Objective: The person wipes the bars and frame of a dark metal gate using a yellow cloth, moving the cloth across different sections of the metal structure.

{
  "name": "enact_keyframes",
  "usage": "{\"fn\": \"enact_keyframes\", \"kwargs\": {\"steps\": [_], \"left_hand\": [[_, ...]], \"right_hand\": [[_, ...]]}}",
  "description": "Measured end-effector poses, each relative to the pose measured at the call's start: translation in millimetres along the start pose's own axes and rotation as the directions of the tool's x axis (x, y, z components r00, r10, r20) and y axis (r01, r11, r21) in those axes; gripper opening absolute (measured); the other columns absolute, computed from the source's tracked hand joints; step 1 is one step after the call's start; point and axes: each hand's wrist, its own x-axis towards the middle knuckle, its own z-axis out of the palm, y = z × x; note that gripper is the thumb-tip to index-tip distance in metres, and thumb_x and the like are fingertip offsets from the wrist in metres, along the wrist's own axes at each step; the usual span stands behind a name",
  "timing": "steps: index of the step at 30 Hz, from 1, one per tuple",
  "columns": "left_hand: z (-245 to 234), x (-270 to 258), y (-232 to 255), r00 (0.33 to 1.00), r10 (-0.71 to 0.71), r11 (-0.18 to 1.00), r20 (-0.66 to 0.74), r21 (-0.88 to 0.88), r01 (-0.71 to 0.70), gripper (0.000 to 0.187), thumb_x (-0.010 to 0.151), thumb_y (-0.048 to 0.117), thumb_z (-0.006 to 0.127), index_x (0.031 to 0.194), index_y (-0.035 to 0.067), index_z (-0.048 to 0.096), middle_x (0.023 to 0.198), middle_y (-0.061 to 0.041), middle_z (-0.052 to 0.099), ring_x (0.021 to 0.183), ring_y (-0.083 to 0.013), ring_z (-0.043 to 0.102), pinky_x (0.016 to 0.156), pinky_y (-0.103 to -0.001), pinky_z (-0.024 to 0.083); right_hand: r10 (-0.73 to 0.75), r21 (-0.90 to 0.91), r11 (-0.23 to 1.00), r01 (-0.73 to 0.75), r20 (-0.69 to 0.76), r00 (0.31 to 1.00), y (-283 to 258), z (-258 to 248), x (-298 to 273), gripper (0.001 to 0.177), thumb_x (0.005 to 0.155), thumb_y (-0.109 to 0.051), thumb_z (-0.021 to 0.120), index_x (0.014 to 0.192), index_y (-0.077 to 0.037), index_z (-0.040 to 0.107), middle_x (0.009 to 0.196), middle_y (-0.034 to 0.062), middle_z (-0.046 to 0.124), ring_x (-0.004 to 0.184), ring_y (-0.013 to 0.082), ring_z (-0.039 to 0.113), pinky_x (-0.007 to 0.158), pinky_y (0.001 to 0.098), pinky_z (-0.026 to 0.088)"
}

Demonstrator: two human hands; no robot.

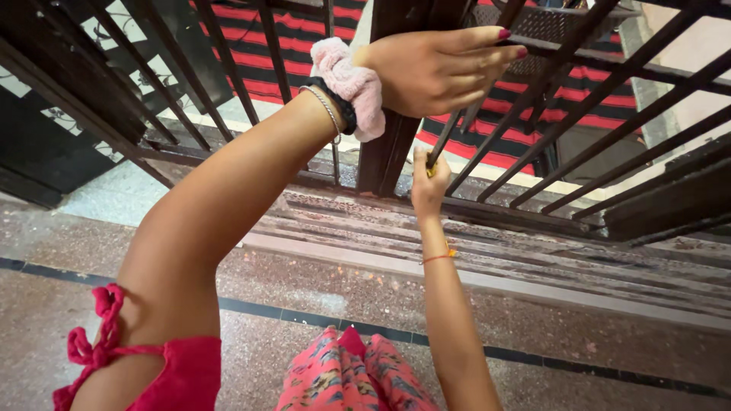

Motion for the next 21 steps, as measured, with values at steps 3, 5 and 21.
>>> {"fn": "enact_keyframes", "kwargs": {"steps": [3, 5, 21], "left_hand": [[5.9, -2.6, 2.0, 1.0, 0.002, 0.998, 0.007, -0.063, -0.001, 0.029, 0.102, 0.015, 0.06, 0.119, -0.006, 0.07, 0.136, -0.016, 0.067, 0.152, -0.0318, 0.042, 0.135, -0.047, 0.017], [7.5, -5.0, 3.3, 1.0, -0.005, 0.997, 0.009, -0.076, 0.006, 0.031, 0.1, 0.015, 0.059, 0.12, -0.006, 0.07, 0.136, -0.016, 0.066, 0.153, -0.0318, 0.041, 0.136, -0.047, 0.016], [17.1, -9.3, -1.3, 0.998, 0.023, 0.99, -0.05, -0.137, -0.03, 0.039, 0.099, 0.021, 0.057, 0.124, -0.007, 0.068, 0.147, -0.025, 0.056, 0.147, -0.0317, 0.047, 0.129, -0.04, 0.032]], "right_hand": [[-0.087, 0.027, 0.996, 0.085, 0.056, 0.995, 21.3, -6.6, -10.5, 0.016, 0.102, -0.009, 0.065, 0.096, -0.003, 0.051, 0.085, -0.0002, 0.048, 0.075, 0.0058, 0.045, 0.066, 0.024, 0.041], [-0.072, 0.144, 0.988, 0.054, 0.125, 0.989, 25.5, -10.6, -18.6, 0.016, 0.096, 0.0, 0.059, 0.109, -0.003, 0.052, 0.097, 0.0027, 0.053, 0.087, 0.0067, 0.052, 0.075, 0.0225, 0.045], [-0.202, -0.564, 0.795, 0.223, 0.1, 0.974, -43.6, -15.7, -95.1, 0.032, 0.097, -0.01, 0.065, 0.128, -0.012, 0.054, 0.115, 0.021, 0.074, 0.109, 0.0341, 0.073, 0.092, 0.0432, 0.06]]}}
